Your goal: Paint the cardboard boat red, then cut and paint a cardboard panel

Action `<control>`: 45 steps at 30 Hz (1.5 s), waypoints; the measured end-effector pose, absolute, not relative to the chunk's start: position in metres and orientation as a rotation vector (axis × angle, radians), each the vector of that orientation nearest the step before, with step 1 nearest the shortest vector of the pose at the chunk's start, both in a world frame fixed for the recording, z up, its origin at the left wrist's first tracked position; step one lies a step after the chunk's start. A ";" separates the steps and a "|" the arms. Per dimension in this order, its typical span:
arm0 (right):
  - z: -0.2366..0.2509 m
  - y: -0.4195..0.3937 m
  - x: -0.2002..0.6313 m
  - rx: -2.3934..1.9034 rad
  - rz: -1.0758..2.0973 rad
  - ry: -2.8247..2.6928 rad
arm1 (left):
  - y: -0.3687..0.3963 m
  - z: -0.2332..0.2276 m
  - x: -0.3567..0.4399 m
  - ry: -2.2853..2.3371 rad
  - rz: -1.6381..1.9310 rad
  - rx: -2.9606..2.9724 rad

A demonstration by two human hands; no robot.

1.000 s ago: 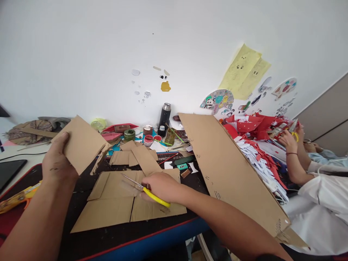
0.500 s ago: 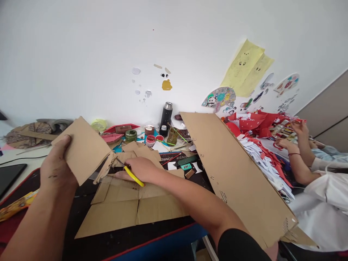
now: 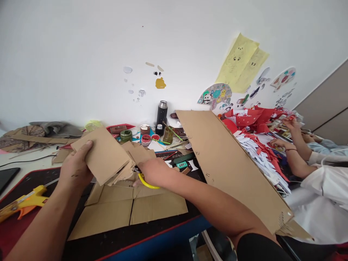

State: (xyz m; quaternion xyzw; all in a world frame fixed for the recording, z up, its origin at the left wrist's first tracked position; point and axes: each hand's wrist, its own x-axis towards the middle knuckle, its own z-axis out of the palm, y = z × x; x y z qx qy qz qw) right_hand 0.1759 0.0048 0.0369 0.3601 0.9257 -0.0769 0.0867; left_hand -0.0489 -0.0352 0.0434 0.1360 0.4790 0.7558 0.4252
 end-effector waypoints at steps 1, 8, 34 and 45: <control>0.035 0.004 0.178 1.048 -0.241 2.741 | -0.035 0.040 -0.048 1.199 1.877 0.356; 0.049 0.000 0.192 0.954 -0.395 2.745 | -0.029 0.021 -0.051 1.207 1.848 0.425; -0.029 0.049 0.167 1.370 -2.442 2.665 | -0.025 0.009 -0.070 1.547 1.751 0.890; -0.027 0.048 0.170 1.281 -2.290 2.773 | -0.033 0.019 -0.069 2.369 1.372 1.517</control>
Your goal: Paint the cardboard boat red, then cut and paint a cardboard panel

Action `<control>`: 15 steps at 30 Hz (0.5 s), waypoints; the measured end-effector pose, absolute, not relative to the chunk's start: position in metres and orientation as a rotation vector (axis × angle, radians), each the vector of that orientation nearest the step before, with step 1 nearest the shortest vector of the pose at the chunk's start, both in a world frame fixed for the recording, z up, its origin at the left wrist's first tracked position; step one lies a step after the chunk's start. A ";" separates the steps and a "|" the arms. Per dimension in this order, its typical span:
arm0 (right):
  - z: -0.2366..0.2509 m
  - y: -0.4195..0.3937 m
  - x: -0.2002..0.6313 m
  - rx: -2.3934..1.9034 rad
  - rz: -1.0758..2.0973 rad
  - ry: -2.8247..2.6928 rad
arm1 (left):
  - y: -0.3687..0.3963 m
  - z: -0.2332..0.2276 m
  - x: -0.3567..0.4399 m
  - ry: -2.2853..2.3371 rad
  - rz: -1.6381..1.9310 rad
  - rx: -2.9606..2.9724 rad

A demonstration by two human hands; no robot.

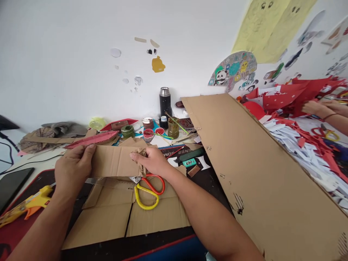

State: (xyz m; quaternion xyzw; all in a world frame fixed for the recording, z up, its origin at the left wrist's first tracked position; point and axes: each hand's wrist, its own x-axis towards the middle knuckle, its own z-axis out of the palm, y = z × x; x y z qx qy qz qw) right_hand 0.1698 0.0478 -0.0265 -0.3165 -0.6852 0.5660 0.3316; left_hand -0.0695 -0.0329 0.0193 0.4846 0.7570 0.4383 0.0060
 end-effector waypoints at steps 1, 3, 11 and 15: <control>-0.026 0.048 0.170 -0.816 1.497 -1.781 | -0.033 0.018 -0.069 2.320 1.408 1.438; -0.025 0.048 0.170 -0.812 1.538 -1.752 | -0.031 0.015 -0.069 2.149 1.538 1.187; -0.023 0.055 0.175 -0.836 1.537 -1.534 | -0.022 0.016 -0.075 1.527 1.933 0.797; -0.022 0.053 0.175 -0.820 1.599 -1.572 | -0.026 0.017 -0.072 1.469 1.600 0.734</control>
